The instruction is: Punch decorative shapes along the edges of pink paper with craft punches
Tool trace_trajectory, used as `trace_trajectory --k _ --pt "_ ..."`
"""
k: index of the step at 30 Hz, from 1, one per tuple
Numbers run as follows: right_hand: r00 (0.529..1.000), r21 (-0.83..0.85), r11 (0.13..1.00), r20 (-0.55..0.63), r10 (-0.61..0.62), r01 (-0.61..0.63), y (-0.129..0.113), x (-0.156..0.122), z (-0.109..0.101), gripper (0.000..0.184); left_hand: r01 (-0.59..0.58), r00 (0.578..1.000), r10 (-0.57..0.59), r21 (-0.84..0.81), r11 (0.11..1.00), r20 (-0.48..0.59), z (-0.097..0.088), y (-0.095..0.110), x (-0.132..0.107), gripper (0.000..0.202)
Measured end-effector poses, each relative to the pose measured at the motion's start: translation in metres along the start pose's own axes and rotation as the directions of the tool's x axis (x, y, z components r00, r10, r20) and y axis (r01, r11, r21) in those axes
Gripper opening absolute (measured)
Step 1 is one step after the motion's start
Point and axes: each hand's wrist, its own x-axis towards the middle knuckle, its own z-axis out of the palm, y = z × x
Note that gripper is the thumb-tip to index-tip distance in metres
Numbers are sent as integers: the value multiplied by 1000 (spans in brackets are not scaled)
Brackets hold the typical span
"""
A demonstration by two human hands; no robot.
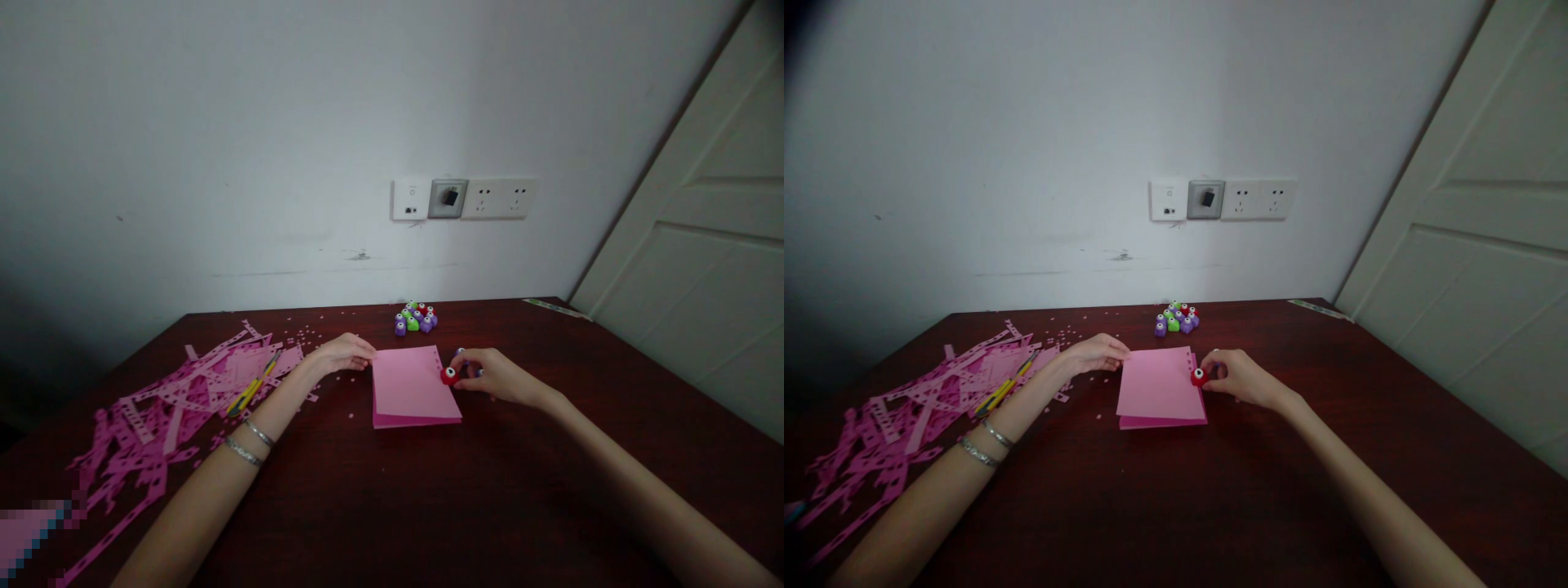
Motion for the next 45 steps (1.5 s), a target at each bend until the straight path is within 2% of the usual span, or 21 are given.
trace_trajectory --k 20,27,31,34,38,41,43,45 --pt "1000 6 1000 7 2 -2 0 1 4 27 0 1000 0 6 1000 24 7 0 1 20" --pt "1000 -13 1000 29 8 -8 -1 3 13 29 5 1000 -5 32 999 19 7 -5 3 20" --pt "1000 -44 999 20 -20 21 -2 4 16 29 9 1000 -9 99 995 -6 11 -5 0 17" --pt "999 -60 997 14 -43 44 -2 3 16 28 -17 999 23 234 972 -26 15 -5 -1 15" --pt "999 -50 998 20 -27 28 -2 3 17 30 -82 993 113 489 868 -35 22 -9 3 14" --pt "1000 -28 999 25 -17 18 -1 3 18 31 -112 969 234 708 698 -77 28 -11 3 16" --pt "999 -14 1000 34 1 0 -2 3 18 34 -83 941 314 820 566 -122 32 -10 0 24" --pt "999 9 1000 47 25 -25 -3 2 16 39 -35 920 359 879 475 -157 36 -7 -6 34"
